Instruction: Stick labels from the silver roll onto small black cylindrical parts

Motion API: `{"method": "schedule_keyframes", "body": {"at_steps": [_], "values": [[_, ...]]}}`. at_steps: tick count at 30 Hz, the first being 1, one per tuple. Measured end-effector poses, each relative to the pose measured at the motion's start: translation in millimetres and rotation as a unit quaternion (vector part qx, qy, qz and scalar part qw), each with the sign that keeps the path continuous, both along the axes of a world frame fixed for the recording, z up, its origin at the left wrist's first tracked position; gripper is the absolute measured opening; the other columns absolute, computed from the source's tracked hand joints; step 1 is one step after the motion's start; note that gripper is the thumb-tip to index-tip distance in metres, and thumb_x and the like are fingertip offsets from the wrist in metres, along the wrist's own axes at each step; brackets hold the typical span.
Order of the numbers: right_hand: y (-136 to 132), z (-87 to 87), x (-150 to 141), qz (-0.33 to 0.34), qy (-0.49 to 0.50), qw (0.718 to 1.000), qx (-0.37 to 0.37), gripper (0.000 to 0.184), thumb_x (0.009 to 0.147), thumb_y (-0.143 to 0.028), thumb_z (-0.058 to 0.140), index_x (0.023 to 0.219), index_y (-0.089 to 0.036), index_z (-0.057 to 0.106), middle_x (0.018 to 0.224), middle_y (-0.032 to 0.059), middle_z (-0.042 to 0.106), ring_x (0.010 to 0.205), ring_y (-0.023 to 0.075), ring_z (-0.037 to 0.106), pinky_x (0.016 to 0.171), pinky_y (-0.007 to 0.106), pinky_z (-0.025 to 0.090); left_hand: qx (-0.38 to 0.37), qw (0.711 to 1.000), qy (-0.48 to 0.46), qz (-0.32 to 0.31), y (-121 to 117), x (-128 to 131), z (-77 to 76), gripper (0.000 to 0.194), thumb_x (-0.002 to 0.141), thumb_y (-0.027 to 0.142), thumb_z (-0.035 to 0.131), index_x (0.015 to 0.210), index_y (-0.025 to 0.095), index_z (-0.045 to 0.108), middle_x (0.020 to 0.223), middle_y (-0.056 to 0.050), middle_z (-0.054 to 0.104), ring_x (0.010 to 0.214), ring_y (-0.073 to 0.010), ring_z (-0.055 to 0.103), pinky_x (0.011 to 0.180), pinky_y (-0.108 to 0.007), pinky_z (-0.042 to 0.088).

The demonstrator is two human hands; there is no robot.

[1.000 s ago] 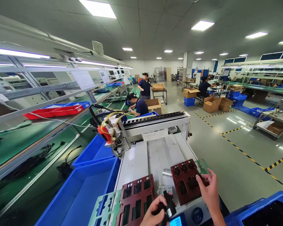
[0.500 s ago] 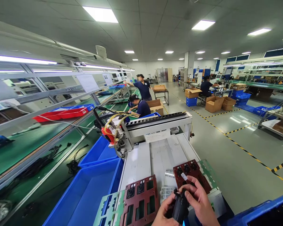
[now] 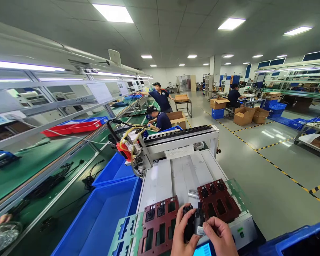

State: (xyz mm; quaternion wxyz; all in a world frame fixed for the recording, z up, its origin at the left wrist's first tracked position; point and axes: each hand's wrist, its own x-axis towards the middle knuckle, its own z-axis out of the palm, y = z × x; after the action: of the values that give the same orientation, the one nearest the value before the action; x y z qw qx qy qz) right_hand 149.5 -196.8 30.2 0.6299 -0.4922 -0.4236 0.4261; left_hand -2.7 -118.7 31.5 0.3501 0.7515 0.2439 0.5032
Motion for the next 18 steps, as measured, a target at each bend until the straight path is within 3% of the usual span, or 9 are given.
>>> {"method": "schedule_keyframes", "body": {"at_steps": [6, 15, 18], "values": [[2.7, 0.1, -0.3, 0.002, -0.022, 1.0, -0.009, 0.059, 0.091, -0.069, 0.061, 0.089, -0.01, 0.057, 0.084, 0.0052, 0.052, 0.081, 0.014, 0.043, 0.076, 0.026, 0.037, 0.005, 1.0, 0.01, 0.004, -6.1, -0.2, 10.7, 0.054, 0.091, 0.034, 0.068, 0.141, 0.047, 0.055, 0.158, 0.002, 0.031, 0.149, -0.0239, 0.038, 0.122, -0.043, 0.033], [-4.1, 9.1, -0.1, -0.017, -0.072, 0.997, -0.017, 0.061, 0.092, -0.071, 0.058, 0.087, -0.01, 0.057, 0.083, 0.0062, 0.054, 0.079, 0.0143, 0.045, 0.074, 0.026, 0.039, 0.01, 1.0, 0.005, 0.0, -4.9, 3.6, 8.6, 0.052, 0.09, 0.034, 0.069, 0.14, 0.041, 0.058, 0.158, -0.002, 0.032, 0.148, -0.0269, 0.039, 0.12, -0.044, 0.034], [-9.5, 19.5, -8.5, -0.076, -0.086, 0.993, -0.001, 0.06, 0.091, -0.07, 0.059, 0.083, -0.011, 0.059, 0.078, 0.0063, 0.055, 0.075, 0.014, 0.046, 0.071, 0.026, 0.039, 0.002, 1.0, 0.005, 0.0, -6.0, 3.3, 8.8, 0.052, 0.089, 0.032, 0.07, 0.139, 0.042, 0.059, 0.158, -0.001, 0.032, 0.148, -0.0265, 0.038, 0.121, -0.042, 0.033]]}}
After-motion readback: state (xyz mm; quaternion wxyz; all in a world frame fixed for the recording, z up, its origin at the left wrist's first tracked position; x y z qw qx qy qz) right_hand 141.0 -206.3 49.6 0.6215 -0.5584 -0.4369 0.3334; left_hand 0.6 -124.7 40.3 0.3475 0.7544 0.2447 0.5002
